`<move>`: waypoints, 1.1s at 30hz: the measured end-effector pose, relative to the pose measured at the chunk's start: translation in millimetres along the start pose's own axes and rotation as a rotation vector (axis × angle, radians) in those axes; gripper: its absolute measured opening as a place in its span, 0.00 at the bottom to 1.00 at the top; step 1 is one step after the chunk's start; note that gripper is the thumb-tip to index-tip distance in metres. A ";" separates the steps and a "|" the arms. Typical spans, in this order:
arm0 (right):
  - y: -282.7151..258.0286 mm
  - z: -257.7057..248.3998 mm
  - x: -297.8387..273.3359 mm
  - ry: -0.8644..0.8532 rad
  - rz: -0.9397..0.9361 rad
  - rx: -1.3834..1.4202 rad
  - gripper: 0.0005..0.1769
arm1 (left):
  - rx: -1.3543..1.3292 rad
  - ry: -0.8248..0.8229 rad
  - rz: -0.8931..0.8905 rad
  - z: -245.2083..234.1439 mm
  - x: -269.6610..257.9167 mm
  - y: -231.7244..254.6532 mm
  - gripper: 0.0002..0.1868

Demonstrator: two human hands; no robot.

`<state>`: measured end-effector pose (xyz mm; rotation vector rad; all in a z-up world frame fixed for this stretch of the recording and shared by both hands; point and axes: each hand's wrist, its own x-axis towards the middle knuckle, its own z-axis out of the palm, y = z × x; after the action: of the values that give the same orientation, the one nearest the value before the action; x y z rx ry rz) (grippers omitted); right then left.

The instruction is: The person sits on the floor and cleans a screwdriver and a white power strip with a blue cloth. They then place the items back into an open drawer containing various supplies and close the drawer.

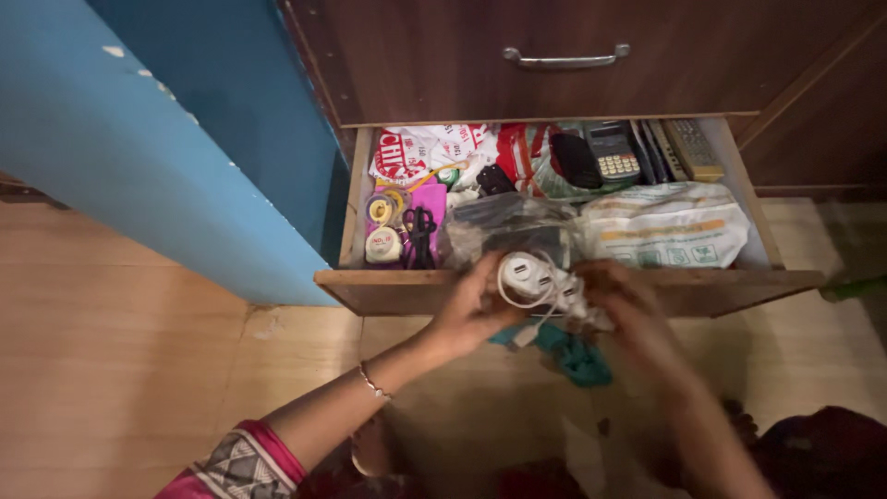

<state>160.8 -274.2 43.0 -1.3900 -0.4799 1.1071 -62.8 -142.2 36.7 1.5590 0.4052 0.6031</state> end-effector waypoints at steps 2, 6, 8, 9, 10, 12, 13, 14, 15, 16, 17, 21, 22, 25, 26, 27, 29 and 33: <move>13.8 14.1 -1.7 -0.197 -0.241 -0.012 0.21 | -0.074 0.058 0.139 6.0 6.3 -2.7 0.36; 20.3 47.8 -29.5 -0.008 -0.538 -0.407 0.20 | -0.281 0.180 0.018 6.7 19.1 -5.4 0.29; 16.4 57.0 -52.3 0.213 -0.918 -0.708 0.19 | -0.381 0.291 -0.012 4.1 29.3 -4.2 0.28; 14.6 64.1 -55.4 0.218 -0.969 -0.784 0.19 | -0.431 0.345 -0.022 4.4 34.0 -3.0 0.28; 13.9 70.0 -57.1 0.223 -1.020 -0.861 0.19 | -0.343 0.350 0.012 8.1 36.3 -2.2 0.27; 16.8 79.0 -53.4 0.288 -1.010 -0.975 0.23 | -0.167 0.354 0.079 18.7 38.1 -1.1 0.26; 21.9 86.3 -46.5 0.347 -0.954 -1.010 0.26 | -0.155 0.301 0.093 25.7 36.4 -0.3 0.25; 27.1 90.8 -39.2 0.405 -0.896 -1.044 0.29 | -0.143 0.247 0.106 33.0 32.6 0.5 0.24; 31.4 90.9 -33.1 0.431 -0.944 -1.003 0.27 | -0.134 0.192 0.116 37.5 29.5 1.5 0.24; 35.2 89.4 -27.3 0.456 -0.992 -0.961 0.25 | -0.067 0.195 0.128 37.5 27.8 3.3 0.24; 38.9 87.4 -23.1 0.481 -1.041 -0.919 0.23 | 0.000 0.198 0.142 37.2 26.1 5.5 0.24; 44.4 81.3 -16.3 0.284 -0.720 -0.458 0.18 | 0.201 0.232 0.208 28.6 21.3 18.0 0.24; 43.4 78.7 -14.7 0.251 -0.761 -0.445 0.18 | 0.227 0.244 0.178 24.6 21.0 20.8 0.24; 38.6 63.6 -8.9 0.128 -0.850 -0.502 0.16 | 0.306 0.260 0.130 12.9 18.4 24.3 0.23; 38.0 56.5 -7.3 0.084 -0.872 -0.537 0.15 | 0.331 0.245 0.140 9.7 17.0 23.6 0.22; 39.1 51.1 -5.5 0.065 -0.797 -0.511 0.15 | 0.357 0.230 0.150 7.3 15.8 22.1 0.22; 41.6 40.7 -2.5 0.031 -0.645 -0.458 0.15 | 0.338 0.196 0.124 5.5 14.6 18.0 0.22; 25.9 9.8 0.7 0.008 -0.756 -0.323 0.14 | 0.195 0.023 0.198 -5.9 9.6 12.6 0.22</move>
<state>144.5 -273.2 20.6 -1.3048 -1.1045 0.4139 -60.0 -132.8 50.5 1.7944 0.3367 0.7521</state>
